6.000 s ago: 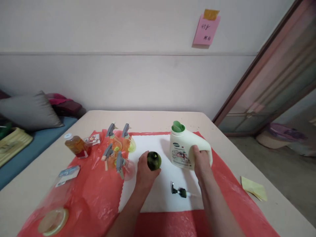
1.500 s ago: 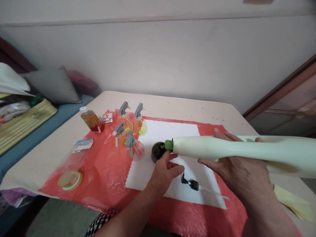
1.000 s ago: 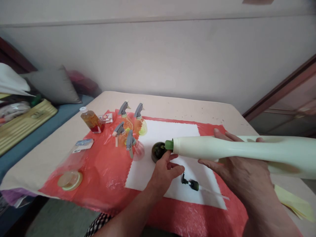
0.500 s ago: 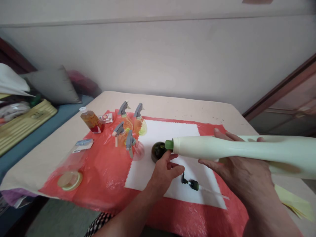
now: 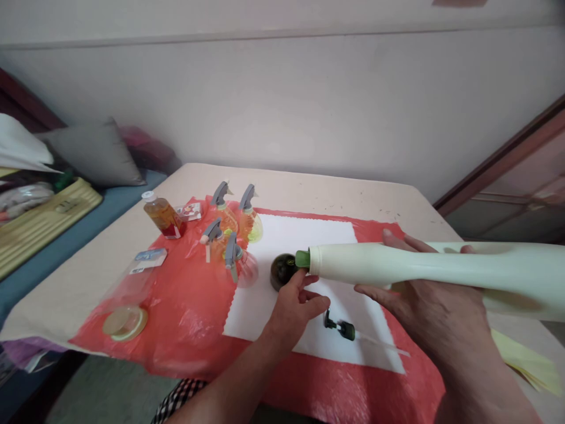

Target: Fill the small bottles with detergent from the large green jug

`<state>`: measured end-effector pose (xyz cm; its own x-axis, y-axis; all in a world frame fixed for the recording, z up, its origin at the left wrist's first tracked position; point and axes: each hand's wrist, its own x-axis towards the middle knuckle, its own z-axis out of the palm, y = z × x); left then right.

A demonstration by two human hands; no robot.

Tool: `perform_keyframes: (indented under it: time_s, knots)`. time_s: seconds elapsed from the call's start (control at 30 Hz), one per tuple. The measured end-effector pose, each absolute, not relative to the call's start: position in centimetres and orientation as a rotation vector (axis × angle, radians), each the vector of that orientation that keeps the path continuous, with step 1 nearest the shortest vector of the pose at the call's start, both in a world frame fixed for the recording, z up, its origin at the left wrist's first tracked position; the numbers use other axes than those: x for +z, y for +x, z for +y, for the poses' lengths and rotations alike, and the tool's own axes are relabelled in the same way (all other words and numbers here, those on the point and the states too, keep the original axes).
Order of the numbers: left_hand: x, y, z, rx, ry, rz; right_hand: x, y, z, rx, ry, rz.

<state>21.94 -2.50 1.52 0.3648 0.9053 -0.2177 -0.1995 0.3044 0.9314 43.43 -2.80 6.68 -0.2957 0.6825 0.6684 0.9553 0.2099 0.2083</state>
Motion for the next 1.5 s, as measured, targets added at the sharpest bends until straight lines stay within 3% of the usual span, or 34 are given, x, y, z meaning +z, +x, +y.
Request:
perform_keyframes:
  time_s: [1.5]
  knots:
    - [2.28,21.99,-2.55,0.881,0.983,0.911,6.80,43.37,-2.99,-0.797,-1.563,-2.066]
